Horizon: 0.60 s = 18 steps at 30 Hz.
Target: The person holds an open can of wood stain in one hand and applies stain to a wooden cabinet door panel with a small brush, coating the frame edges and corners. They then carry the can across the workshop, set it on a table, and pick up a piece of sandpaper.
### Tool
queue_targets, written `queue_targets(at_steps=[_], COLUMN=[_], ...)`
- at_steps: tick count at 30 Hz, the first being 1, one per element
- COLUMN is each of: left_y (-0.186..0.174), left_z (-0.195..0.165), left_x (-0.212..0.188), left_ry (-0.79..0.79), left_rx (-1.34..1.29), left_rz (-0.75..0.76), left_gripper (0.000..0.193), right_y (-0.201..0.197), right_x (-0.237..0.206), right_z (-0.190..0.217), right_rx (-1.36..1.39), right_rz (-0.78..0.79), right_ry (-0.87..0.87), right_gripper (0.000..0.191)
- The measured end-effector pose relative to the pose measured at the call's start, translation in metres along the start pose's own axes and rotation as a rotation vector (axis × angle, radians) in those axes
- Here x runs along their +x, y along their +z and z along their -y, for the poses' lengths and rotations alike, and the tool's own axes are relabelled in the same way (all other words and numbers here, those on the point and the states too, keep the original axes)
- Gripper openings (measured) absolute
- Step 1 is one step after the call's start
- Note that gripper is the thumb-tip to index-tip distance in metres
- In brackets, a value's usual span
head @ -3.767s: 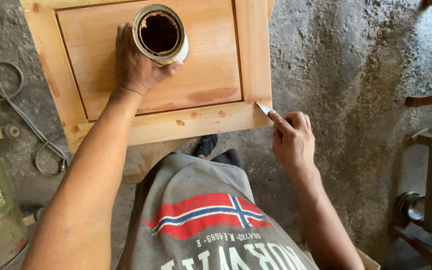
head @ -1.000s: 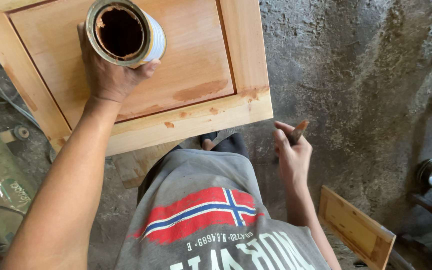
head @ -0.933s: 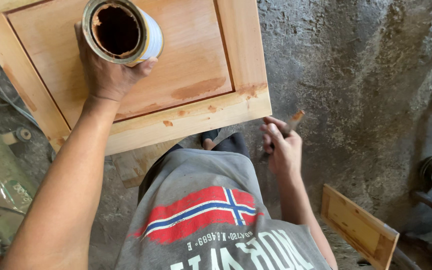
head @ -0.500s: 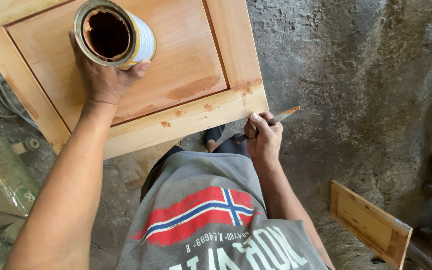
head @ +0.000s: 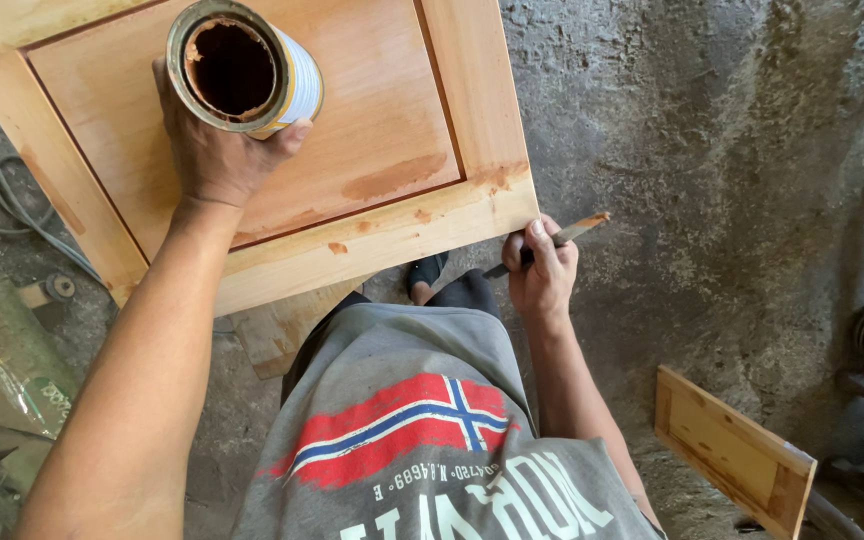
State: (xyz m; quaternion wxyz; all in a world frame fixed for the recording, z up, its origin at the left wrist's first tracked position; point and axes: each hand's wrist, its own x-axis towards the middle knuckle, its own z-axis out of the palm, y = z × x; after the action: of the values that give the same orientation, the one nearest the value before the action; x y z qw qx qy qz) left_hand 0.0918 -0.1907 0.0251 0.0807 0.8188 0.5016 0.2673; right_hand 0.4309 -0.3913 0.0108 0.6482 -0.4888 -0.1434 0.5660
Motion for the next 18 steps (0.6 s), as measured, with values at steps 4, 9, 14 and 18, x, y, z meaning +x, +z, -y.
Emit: queue_targets(at_steps=[4,9,14,18], left_y=[0.007,0.012,0.005,-0.002], left_z=[0.008,0.009,-0.007,-0.017], left_x=[-0.001,0.005,0.008,0.007], left_ry=[0.002,0.035,0.046,0.043], left_rx=[-0.002,-0.043,-0.104,-0.168], left_rz=[-0.002,-0.066,-0.107,-0.112], left_gripper=[0.080,0.089,0.091,0.083], right_y=[-0.005,-0.025,-0.054,-0.073], right_x=[-0.006,-0.044,-0.124,-0.181], right_z=[0.006,0.017,0.011,0.002], right_rx=[-0.104,-0.256,-0.509,-0.692], right_rz=[-0.143,-0.332,-0.446,-0.453], right_ry=[0.122,0.168,0.044,-0.032], right_gripper=[0.026,0.030,0.026,0.023])
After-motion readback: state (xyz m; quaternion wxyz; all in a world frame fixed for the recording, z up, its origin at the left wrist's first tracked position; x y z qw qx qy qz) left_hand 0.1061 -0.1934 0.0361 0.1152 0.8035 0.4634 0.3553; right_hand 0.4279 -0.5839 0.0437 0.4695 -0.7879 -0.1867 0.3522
